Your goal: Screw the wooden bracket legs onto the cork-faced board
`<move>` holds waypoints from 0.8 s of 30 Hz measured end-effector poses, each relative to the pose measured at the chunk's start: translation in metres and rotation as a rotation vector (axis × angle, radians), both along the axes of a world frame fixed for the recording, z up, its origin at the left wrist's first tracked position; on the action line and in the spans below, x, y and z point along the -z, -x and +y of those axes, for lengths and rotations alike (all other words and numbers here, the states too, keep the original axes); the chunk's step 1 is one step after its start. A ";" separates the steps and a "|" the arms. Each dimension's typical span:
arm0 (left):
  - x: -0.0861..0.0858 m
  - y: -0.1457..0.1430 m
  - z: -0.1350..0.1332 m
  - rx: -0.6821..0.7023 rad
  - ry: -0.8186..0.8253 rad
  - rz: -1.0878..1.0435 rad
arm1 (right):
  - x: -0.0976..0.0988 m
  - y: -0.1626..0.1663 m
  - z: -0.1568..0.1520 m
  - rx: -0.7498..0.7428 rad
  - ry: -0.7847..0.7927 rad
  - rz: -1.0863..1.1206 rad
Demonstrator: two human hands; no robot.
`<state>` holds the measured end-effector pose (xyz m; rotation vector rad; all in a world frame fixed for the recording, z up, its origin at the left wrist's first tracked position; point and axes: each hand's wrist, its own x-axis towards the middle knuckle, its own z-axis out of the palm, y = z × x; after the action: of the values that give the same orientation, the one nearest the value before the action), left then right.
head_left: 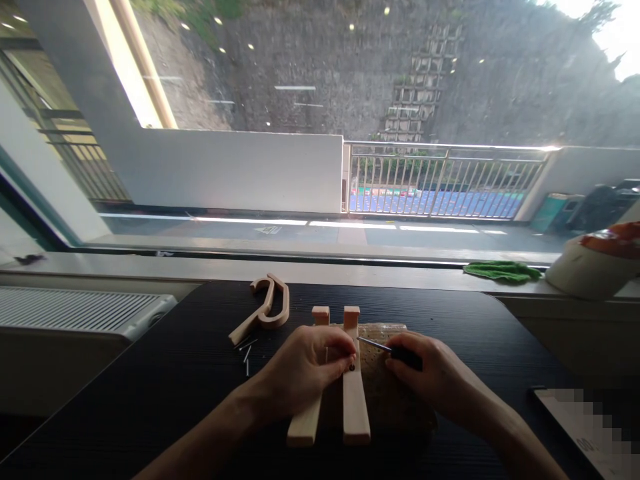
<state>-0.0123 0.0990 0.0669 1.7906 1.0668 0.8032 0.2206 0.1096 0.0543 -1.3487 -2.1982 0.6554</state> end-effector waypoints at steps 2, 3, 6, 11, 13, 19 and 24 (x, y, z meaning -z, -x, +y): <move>0.000 0.001 0.000 0.021 -0.020 0.020 | 0.000 0.000 0.000 -0.005 -0.009 -0.001; -0.001 0.001 0.000 0.032 -0.031 0.030 | 0.000 0.000 0.000 -0.007 -0.013 0.000; -0.004 0.002 0.000 0.047 -0.086 0.090 | 0.000 0.000 -0.001 -0.005 -0.023 0.009; -0.009 0.003 0.001 0.092 -0.207 0.207 | 0.000 0.000 -0.001 -0.012 -0.023 0.004; -0.010 0.004 0.000 0.108 -0.226 0.222 | 0.001 0.000 0.000 -0.006 -0.022 -0.001; -0.011 0.004 0.000 0.109 -0.218 0.224 | 0.001 0.000 0.000 -0.013 -0.026 -0.003; -0.012 0.003 0.001 0.164 -0.158 0.199 | 0.000 0.000 -0.001 -0.010 -0.031 -0.002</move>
<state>-0.0149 0.1002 0.0786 2.0976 0.9880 0.6336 0.2202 0.1085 0.0548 -1.3241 -2.2090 0.6210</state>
